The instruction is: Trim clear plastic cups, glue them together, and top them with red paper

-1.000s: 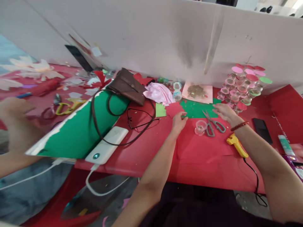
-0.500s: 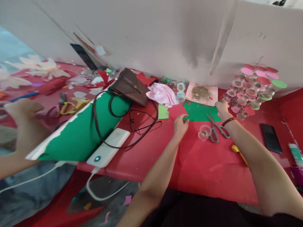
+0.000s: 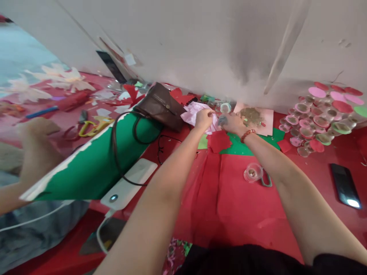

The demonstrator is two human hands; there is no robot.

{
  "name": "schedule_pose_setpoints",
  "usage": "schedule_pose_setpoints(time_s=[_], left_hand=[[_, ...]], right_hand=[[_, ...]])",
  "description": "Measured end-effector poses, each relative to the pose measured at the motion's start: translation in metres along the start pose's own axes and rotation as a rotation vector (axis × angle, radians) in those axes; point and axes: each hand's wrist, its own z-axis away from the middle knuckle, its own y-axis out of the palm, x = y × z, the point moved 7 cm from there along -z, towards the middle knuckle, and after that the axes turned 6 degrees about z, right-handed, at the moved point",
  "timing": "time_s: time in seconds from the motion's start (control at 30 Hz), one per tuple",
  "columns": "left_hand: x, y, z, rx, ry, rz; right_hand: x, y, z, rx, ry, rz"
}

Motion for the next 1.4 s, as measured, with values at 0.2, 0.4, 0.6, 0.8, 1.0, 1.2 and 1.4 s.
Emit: schedule_pose_setpoints(time_s=[0.2,0.4,0.6,0.8,1.0,1.2,1.4], left_hand=[[0.004,0.022,-0.023,0.254,0.018,-0.438],[-0.010,0.045,-0.039,0.258,0.176,-0.555],[-0.010,0.043,-0.046,0.266,0.197,-0.593],[-0.012,-0.011,-0.044,0.106,0.180,-0.538],[-0.019,-0.089,-0.042,-0.170,0.161,-0.320],[-0.037,-0.163,-0.007,-0.477,0.077,-0.085],[-0.046,-0.173,0.053,-0.652,-0.020,0.153]], right_hand=[[0.013,0.005,0.029,-0.080,-0.116,0.063],[0.010,0.007,0.051,-0.034,-0.170,0.043],[0.004,0.012,0.057,-0.030,-0.280,-0.228],[-0.001,0.015,0.052,-0.068,-0.164,-0.481],[-0.002,0.008,0.032,-0.010,0.058,-0.683],[0.012,-0.003,0.044,0.141,0.034,-0.679],[0.000,-0.040,0.100,0.086,0.049,-0.958]])
